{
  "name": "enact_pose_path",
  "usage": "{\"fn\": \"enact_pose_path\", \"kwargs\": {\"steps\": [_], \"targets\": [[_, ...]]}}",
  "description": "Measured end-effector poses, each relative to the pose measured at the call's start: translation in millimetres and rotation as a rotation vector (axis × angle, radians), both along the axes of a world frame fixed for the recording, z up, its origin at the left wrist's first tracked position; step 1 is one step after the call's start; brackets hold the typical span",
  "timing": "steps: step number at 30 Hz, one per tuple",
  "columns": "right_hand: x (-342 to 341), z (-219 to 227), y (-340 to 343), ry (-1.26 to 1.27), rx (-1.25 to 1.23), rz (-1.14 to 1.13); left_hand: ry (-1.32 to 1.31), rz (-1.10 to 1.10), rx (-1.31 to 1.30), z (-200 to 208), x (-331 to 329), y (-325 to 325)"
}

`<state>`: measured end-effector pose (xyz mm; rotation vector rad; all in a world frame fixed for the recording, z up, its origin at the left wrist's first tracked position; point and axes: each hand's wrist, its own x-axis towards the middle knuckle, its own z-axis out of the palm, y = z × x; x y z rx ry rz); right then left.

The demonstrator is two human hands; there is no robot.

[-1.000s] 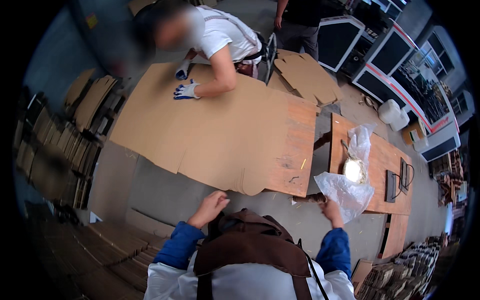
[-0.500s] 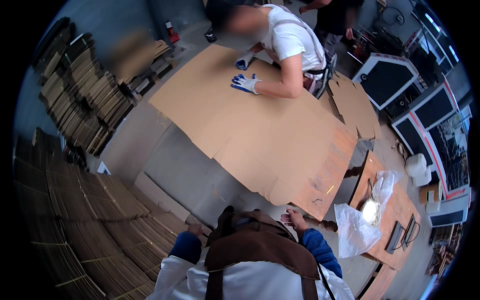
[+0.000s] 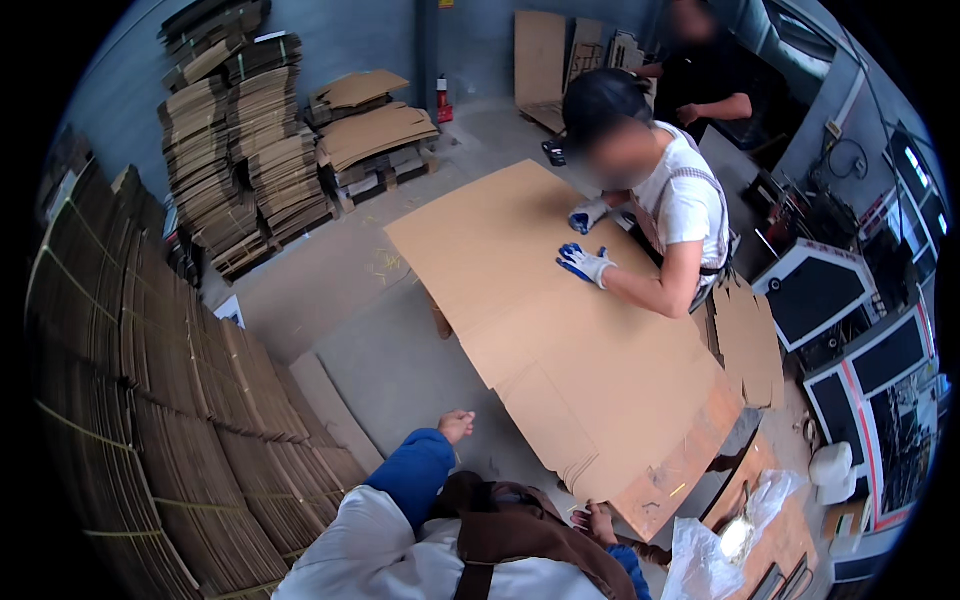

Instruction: The person picks up a large, pre-cut cardboard sheet and places it on a wooden table. They then fold the sheet along pre-scored lines to form a box shape. The person repeats this folding process with multiple cardboard sheets, stacking the finished folded units on the table.

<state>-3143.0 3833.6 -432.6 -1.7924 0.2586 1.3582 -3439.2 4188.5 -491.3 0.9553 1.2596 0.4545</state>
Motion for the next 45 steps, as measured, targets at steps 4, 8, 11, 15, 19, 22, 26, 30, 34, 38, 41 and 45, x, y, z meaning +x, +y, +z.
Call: {"fn": "enact_pose_path", "kwargs": {"steps": [4,8,11,15,19,22,26,30,34,38,41,45], "targets": [[-11.6,-4.4,-21.9,-0.041,0.005,0.012,0.054,-0.119,0.012,-16.2,12.3,3.8],[-21.0,-37.8,-57.3,-0.145,-0.090,0.126,0.117,-0.238,-0.059,-52.3,-20.1,-13.3],[-26.7,-98.4,-100.7,-0.263,-0.230,0.282,0.294,-0.477,0.045,-90.1,-61.3,-18.6],[-61.0,-114.8,-135.8,-0.690,-0.270,0.254,0.288,-0.486,0.023,-107.2,-84.8,-44.9],[-66.1,-97.5,-102.2,-0.329,-0.175,0.113,0.467,-0.567,-0.035,-137.6,-166.1,-43.6],[-65.1,-12.3,-62.2,-0.185,-0.205,0.081,0.394,-0.447,-0.202,-140.8,-159.6,-64.4],[-59.4,-3.0,-46.8,-0.139,-0.130,0.123,0.424,-0.716,0.212,-124.6,-160.1,-56.0],[-56.2,-8.7,-43.9,-0.130,-0.107,0.117,0.467,-0.628,0.054,-113.9,-147.4,-57.0],[-60.3,-5.3,-43.3,-0.148,-0.088,0.170,0.489,-0.603,0.055,-122.1,-159.5,-65.7],[-59.2,5.6,-51.6,-0.134,-0.153,0.145,0.508,-0.727,0.120,-117.6,-154.7,-67.6],[-63.9,9.4,-47.8,-0.127,-0.170,0.130,0.442,-0.485,0.132,-117.7,-147.9,-64.2],[-61.5,10.9,-52.8,-0.115,-0.167,0.086,0.179,-0.114,-0.057,-83.6,-92.3,-39.1]]}}
